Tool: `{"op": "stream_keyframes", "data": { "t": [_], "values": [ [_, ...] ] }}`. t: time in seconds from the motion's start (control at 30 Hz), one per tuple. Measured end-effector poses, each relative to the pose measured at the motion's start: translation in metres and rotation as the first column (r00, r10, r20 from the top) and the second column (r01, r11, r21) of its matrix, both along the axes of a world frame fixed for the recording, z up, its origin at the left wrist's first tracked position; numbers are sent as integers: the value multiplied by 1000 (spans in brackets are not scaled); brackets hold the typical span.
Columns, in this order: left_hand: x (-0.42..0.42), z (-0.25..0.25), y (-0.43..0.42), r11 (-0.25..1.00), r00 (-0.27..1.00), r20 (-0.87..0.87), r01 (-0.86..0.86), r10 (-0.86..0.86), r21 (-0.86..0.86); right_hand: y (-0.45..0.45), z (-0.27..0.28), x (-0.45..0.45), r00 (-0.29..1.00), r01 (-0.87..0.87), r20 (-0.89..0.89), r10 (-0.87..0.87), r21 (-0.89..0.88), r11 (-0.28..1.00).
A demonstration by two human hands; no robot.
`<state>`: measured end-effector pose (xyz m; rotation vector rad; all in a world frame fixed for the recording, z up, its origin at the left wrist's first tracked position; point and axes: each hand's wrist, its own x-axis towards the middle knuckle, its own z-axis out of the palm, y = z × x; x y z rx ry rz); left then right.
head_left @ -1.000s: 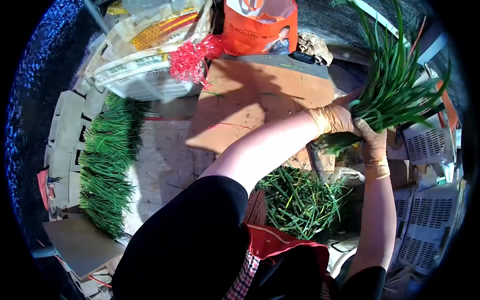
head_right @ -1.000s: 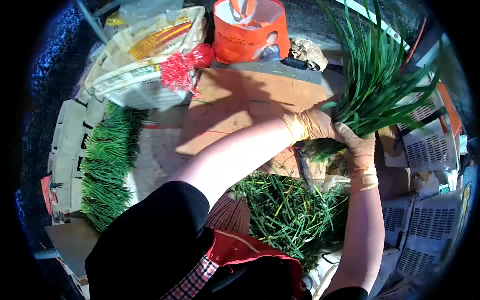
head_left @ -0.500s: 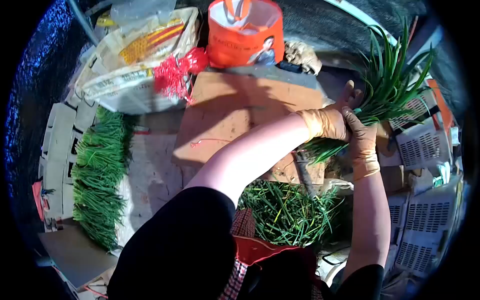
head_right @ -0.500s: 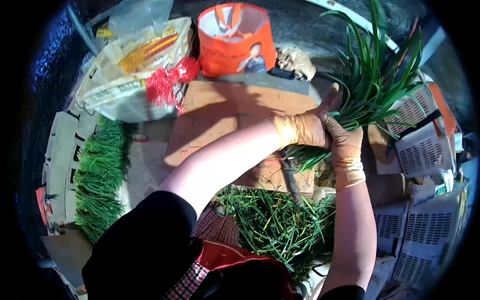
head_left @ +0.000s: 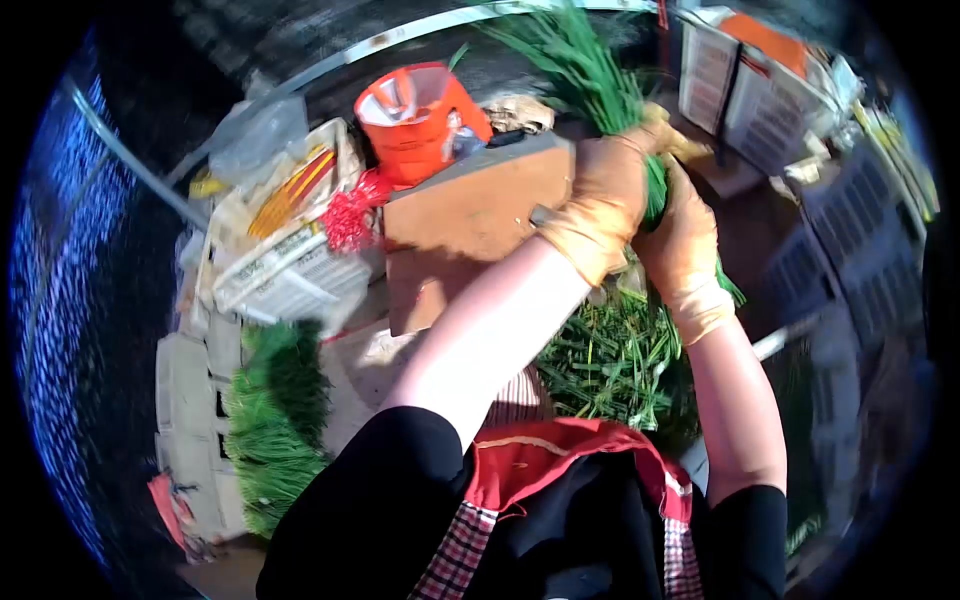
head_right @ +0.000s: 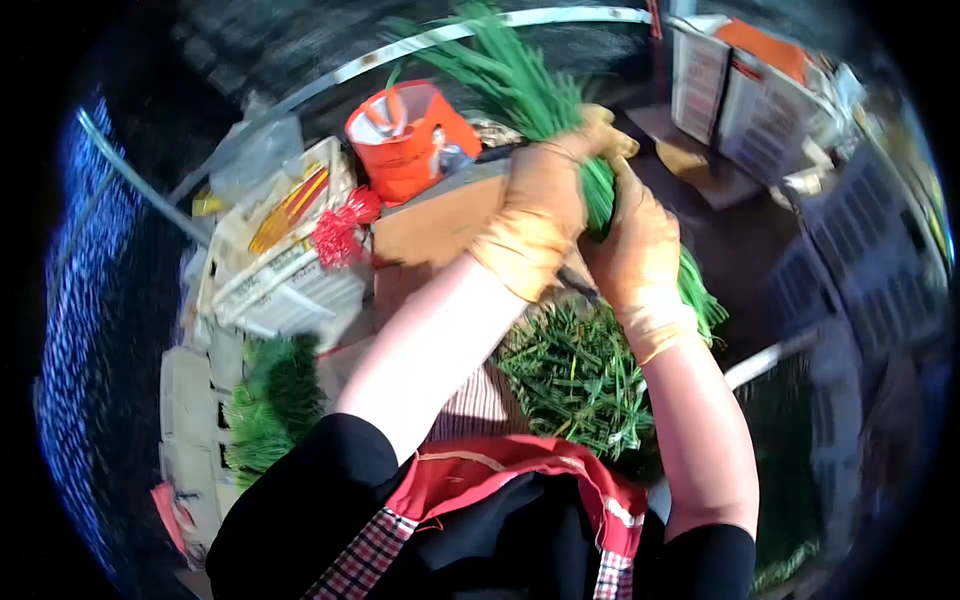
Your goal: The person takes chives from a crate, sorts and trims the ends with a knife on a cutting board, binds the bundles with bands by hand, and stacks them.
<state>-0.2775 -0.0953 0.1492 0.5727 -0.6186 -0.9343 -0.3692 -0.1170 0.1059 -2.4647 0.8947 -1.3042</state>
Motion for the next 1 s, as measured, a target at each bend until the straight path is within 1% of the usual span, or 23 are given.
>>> {"op": "stream_keyframes", "data": {
  "t": [0.03, 0.07, 0.13, 0.2, 0.23, 0.27, 0.33, 0.37, 0.4, 0.5, 0.53, 0.6, 0.67, 0.7, 0.73, 0.77, 0.8, 0.83, 0.87, 0.9, 0.93, 0.97, 1.0],
  "values": [
    [2, -7, 2, 998, 1000, 15, -19, 19, 54, 9, -12, -26, 998, -59, 24, 58, 28, 998],
    [5, -6, 12, 993, 999, 16, 32, -34, 112, 17, -27, -49, 998, -43, -31, 50, 185, 982],
    [1, 0, 39, 998, 998, 55, 14, -17, 63, 19, -79, -95, 996, 18, -88, 8, 286, 958],
    [5, 1, 55, 998, 993, 105, -45, 48, -34, 9, -153, -122, 1000, 21, -9, -19, 537, 843],
    [7, 5, 66, 996, 986, 145, -85, 84, -2, 6, -173, -140, 999, 19, -36, 1, 541, 841],
    [15, 5, 70, 989, 961, 234, -133, 146, -71, 13, -171, -147, 997, 14, -66, 26, 544, 839],
    [28, 8, 77, 973, 944, 254, -176, 210, -151, 30, -145, -168, 992, -77, 108, -58, 918, 390],
    [27, 15, 86, 981, 963, 211, -144, 169, -129, 23, -176, -176, 983, -125, 170, -68, 895, 429],
    [28, 17, 93, 978, 958, 218, -161, 186, -130, 13, -201, -190, 917, -337, 385, -104, 887, 314],
    [34, 20, 104, 976, 958, 257, -73, 126, -204, 20, -212, -197, 881, -419, 429, -197, 903, 90],
    [36, 18, 105, 974, 967, 242, -22, 77, -225, 48, -158, -188, 926, -340, 353, -131, 934, 109],
    [28, 19, 115, 974, 965, 228, -81, 130, -212, 65, -138, -167, 771, -629, 635, 40, 752, 197],
    [19, 17, 118, 965, 964, 227, -81, 140, -251, 70, -114, -157, 803, -596, 575, 155, 781, 187],
    [15, 16, 120, 959, 964, 229, -71, 136, -273, 71, -105, -153, 825, -560, 527, 202, 811, 172],
    [12, 15, 121, 953, 964, 230, -61, 133, -295, 71, -106, -149, 787, -606, 600, 145, 796, -6],
    [10, 13, 123, 943, 933, 273, -150, 235, -298, 77, -105, -146, 773, -633, 632, 50, 774, -1],
    [8, 13, 125, 942, 933, 274, -148, 234, -300, 83, -103, -144, 752, -659, 658, -44, 752, 9],
    [5, 13, 127, 933, 862, 398, -204, 315, -296, 84, -103, -144, 743, -660, 655, -135, 751, 12],
    [3, 13, 127, 918, 768, 513, -258, 383, -299, 88, -111, -142, 718, -656, 661, -219, 748, 106],
    [4, 11, 123, 906, 732, 540, -275, 415, -323, 92, -111, -142, 742, -611, 654, -144, 749, 256],
    [1, 13, 122, 906, 702, 572, -329, 424, -267, 96, -112, -142, 772, -559, 632, -73, 728, 396],
    [-3, 13, 121, 907, 715, 558, -336, 421, -254, 99, -110, -150, 906, -364, 420, 47, 717, 595],
    [-7, 14, 119, 908, 727, 544, -340, 420, -246, 98, -109, -156, 975, -221, 156, 158, 611, 760]
  ]
}}
